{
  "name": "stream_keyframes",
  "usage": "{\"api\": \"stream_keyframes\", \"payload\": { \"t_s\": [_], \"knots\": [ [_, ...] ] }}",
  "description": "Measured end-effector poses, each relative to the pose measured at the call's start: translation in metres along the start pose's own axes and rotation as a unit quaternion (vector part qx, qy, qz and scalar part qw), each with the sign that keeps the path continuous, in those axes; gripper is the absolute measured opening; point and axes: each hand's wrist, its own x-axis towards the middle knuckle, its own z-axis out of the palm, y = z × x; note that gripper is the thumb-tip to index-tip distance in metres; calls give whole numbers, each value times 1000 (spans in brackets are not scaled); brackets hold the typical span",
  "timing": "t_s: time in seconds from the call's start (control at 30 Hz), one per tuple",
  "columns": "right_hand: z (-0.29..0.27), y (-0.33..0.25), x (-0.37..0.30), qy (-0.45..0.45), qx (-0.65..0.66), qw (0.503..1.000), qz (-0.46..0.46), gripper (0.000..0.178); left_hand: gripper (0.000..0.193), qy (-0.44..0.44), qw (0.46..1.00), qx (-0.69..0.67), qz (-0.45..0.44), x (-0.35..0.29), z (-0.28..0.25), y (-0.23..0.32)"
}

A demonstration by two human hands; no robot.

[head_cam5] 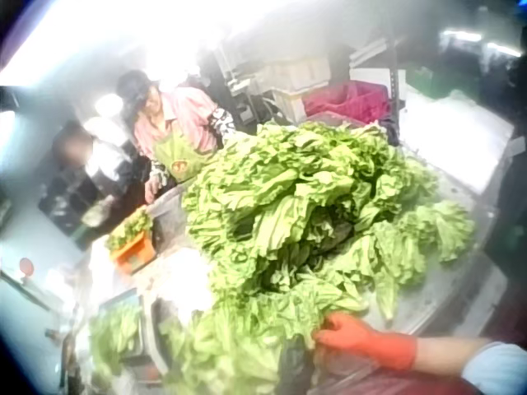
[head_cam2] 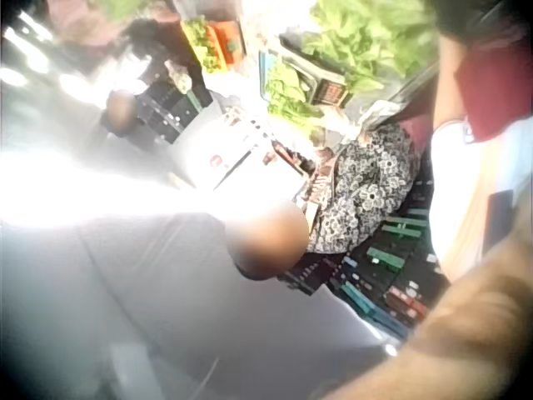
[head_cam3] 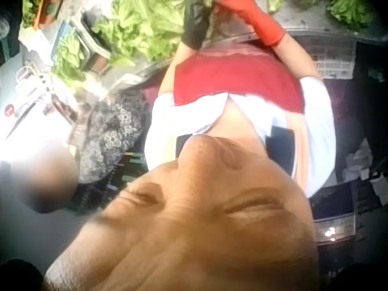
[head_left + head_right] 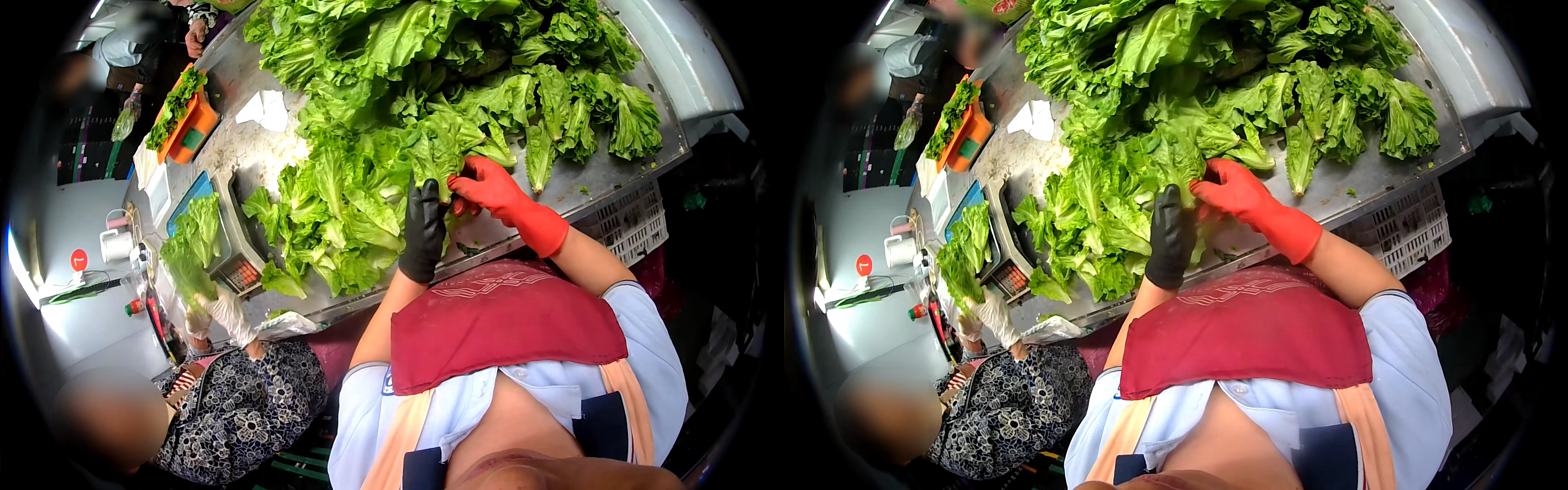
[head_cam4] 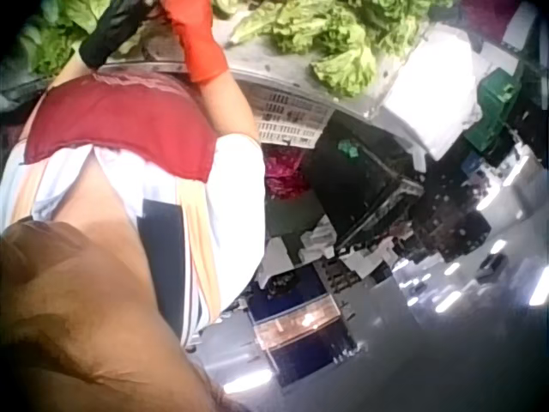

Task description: The person sorts and trims lettuce leaves at a market stall, removing damaged leaves and placing trimmed lettuce into a pink basket. The person handles lettuce heads one at a time, occasionally transferring leaves to a scale and bag.

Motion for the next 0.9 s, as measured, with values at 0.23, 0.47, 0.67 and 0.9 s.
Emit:
{"api": "stream_keyframes", "payload": {
  "t_s": [0.23, 0.47, 0.67, 0.9],
  "knots": [
    [-12, 23, -10, 36, -325, 886, -329, 31, 38, 21, 738, -634, -228, 10, -15, 55],
    [-20, 10, -18, -5, -222, 959, -175, 28, 46, 48, 563, -782, -264, 7, -3, 66],
    [-20, 12, -16, 62, -428, 837, -334, 16, 47, -22, 996, 88, 7, -12, 13, 49],
    [-30, 9, -16, 20, -398, 880, -260, 15, 32, 49, 998, 39, -2, 6, -13, 87]
  ]
}}
